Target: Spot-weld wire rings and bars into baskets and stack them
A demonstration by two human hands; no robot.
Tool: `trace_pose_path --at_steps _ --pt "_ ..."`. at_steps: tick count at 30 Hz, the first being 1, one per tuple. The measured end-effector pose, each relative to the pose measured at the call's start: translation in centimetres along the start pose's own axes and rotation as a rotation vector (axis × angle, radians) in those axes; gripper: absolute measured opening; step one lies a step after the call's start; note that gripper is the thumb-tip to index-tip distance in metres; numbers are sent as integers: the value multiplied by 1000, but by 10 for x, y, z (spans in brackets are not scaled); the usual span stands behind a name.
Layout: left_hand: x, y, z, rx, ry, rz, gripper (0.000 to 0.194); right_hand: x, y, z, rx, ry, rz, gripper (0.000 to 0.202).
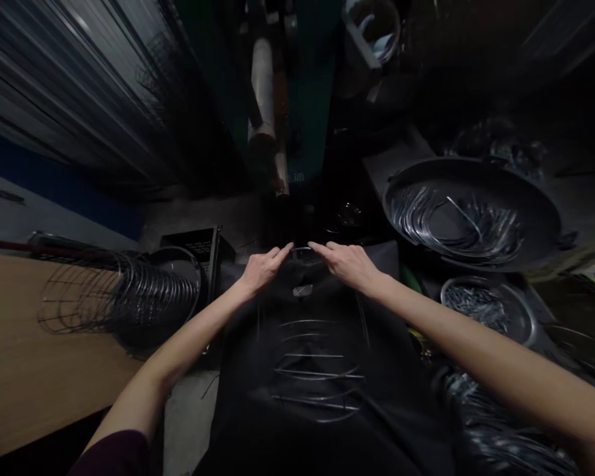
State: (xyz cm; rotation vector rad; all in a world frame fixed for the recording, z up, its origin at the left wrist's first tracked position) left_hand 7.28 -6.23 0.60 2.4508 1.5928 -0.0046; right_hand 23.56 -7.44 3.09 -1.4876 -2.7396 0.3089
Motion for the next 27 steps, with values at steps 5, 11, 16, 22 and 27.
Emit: trace_pose_path --at_steps 5,11,16,22,27 --pt "15 -10 -9 54 6 -17 39 21 -4 -1 -198 -155 -22 57" --pt "36 -32 -61 133 156 -97 41 63 -6 -40 -284 -64 -76 49" --pt "46 -40 -92 124 185 -91 36 87 -3 -58 -314 4 -75 46" --pt "63 -40 -107 101 142 -3 33 99 6 -64 -285 -6 -29 45" --pt "73 -41 -116 81 157 -2 33 106 14 -70 -285 -2 -12 46"
Point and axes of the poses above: each hand's wrist, its own x-axis towards the middle knuckle, its own z-axis out of the palm, y = z × x, the point moved 7 cm from there along x, towards the middle knuckle, and after that the axes turned 9 degrees about -z, right-handed, at the moved point
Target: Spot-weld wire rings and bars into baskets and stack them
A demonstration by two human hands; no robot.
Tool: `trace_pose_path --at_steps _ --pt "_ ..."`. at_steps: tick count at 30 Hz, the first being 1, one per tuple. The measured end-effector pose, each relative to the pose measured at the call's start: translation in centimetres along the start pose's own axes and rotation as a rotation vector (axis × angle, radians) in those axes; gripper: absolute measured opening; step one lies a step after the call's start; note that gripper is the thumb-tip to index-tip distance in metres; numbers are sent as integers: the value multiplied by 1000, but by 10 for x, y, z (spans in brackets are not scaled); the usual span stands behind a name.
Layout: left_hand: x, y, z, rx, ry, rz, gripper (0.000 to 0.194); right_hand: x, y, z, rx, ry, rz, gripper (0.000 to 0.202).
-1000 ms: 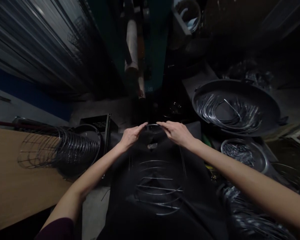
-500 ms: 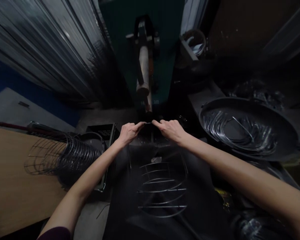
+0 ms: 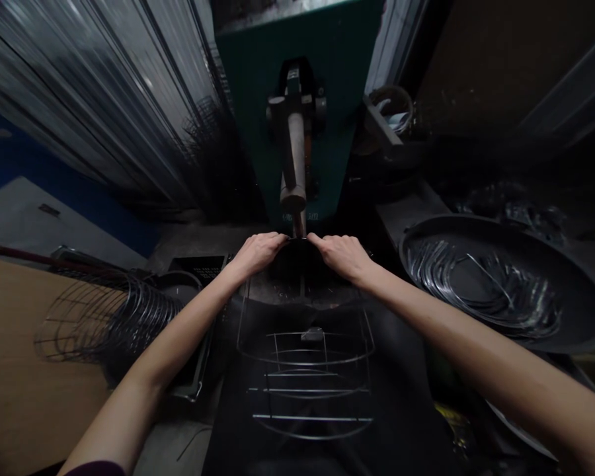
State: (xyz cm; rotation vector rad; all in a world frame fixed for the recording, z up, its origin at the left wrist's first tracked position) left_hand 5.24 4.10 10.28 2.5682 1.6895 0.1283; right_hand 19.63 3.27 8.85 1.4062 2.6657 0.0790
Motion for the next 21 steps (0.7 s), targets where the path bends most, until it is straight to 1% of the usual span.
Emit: trace_pose_path --at_steps 6,16,19,21 --pt "5 -1 3 2 16 4 31 3 2 -2 20 -25 11 44" --pt "6 -1 7 29 30 3 28 3 3 -5 55 -40 13 43" --pt "8 -2 8 -15 36 -4 28 4 5 -4 66 -28 11 42" --pt "8 -5 7 -92 34 -3 28 4 7 -5 91 1 19 36"
Point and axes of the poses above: each hand's wrist, its own x-axis towards the middle knuckle, its own z-axis out of the palm, y = z × x, the point moved 7 cm from there along x, towards the middle knuckle, and after that the axes turned 9 degrees about -z, right-handed, at the moved point
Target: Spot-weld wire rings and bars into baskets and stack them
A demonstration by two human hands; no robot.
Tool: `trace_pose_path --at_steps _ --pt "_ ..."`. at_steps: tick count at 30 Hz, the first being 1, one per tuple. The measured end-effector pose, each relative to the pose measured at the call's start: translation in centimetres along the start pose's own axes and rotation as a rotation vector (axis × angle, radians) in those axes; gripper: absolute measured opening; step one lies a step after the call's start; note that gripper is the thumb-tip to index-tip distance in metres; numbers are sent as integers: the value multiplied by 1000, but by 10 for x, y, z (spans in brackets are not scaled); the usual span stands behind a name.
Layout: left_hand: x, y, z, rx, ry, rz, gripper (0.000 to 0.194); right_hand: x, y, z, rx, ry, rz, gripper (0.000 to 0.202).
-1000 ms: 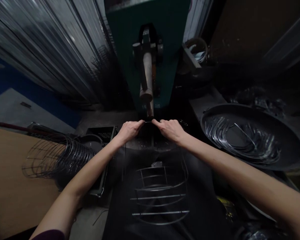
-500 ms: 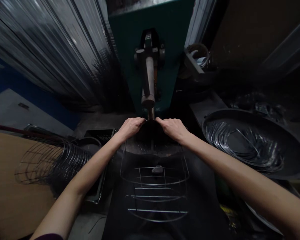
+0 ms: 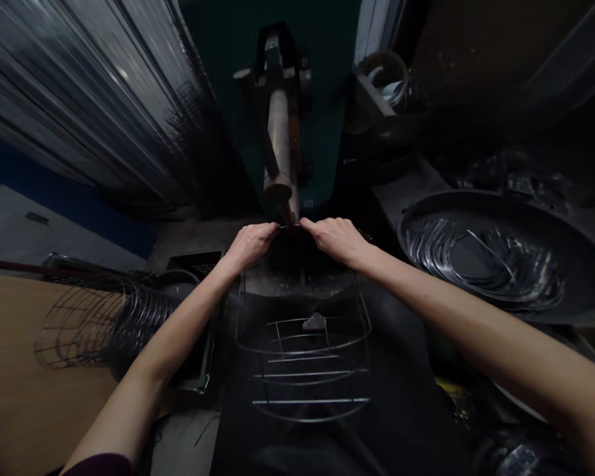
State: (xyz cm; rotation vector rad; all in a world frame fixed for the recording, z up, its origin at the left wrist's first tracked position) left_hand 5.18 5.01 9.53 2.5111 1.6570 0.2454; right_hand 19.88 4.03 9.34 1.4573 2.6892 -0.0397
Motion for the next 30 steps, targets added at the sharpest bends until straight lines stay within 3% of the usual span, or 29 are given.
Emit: trace_pose_path --at_steps 5,13,18,24,27,30 --pt "-5 -9 -1 -201 -37 -12 32 -1 7 -2 87 46 35 36" --pt "-3 -5 -1 -181 3 -57 30 0 15 2 75 90 31 35" --pt "-2 -8 -1 -170 2 -51 30 -3 21 -1 215 98 67 38" --pt "-3 -7 2 -144 -10 -95 31 -36 27 11 462 -51 5 36" --pt "-17 -4 -5 -225 -1 -115 30 -55 18 17 485 -21 36 35" --pt "-57 -14 -13 -539 -20 -128 33 -72 3 12 477 133 25 34"
Point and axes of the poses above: each hand's wrist, its own x-axis towards the middle knuckle, its own z-axis out of the palm, y = z × x, the point moved 7 cm from there along x, towards the middle knuckle, and after that the axes turned 9 degrees about -z, right-handed, at the moved point
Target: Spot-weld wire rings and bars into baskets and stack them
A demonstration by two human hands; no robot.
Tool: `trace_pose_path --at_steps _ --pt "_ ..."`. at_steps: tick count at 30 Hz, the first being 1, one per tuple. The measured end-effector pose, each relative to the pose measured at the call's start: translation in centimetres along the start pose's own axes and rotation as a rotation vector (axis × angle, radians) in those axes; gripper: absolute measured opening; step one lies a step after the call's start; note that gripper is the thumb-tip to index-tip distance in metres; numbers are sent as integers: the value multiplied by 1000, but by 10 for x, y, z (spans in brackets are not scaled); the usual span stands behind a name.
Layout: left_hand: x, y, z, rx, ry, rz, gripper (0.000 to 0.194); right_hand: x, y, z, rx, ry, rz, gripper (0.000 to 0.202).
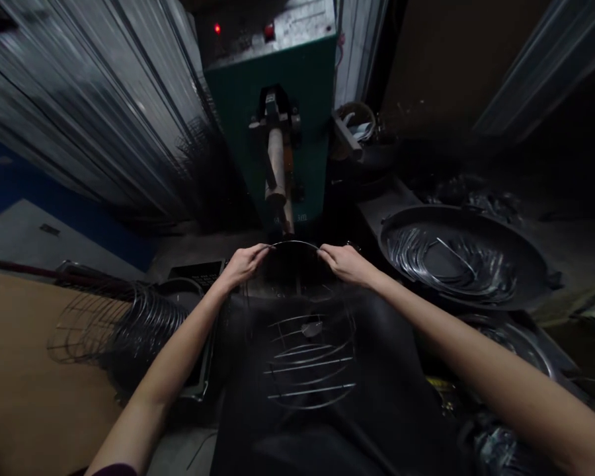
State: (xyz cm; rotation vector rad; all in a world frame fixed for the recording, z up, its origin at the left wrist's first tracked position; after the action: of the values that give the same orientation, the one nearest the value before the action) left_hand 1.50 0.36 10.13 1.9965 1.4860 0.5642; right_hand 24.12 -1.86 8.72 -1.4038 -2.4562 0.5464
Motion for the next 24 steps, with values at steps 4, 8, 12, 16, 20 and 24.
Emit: trace_pose_path --at_steps 4,8,12,16,20,24 --pt "-84 -56 1 -611 155 -249 43 -21 -5 -20 23 221 -12 33" --pt "-157 -100 97 -1025 -126 -715 50 -39 11 -40 101 405 79 32" --pt "-167 -81 142 -1420 -136 -740 50 -45 17 -30 248 509 162 32" --pt "-144 -81 109 -1476 169 -719 17 -46 33 -9 430 528 127 38" --pt "-118 -86 83 -1506 341 -666 16 -117 85 0 364 478 321 39" --pt "-99 -74 85 -1479 498 -637 22 -246 158 18 -14 378 716 43"
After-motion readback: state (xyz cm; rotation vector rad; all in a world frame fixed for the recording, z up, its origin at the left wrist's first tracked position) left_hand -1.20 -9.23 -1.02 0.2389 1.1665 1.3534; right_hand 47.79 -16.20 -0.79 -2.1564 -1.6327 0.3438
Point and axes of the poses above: each hand's wrist, its own x-axis towards the middle knuckle, its own z-axis out of the palm, y = z × x, the point moved 7 cm from there along x, towards the middle knuckle, and after that the axes turned 9 degrees about -z, right-handed, at the moved point
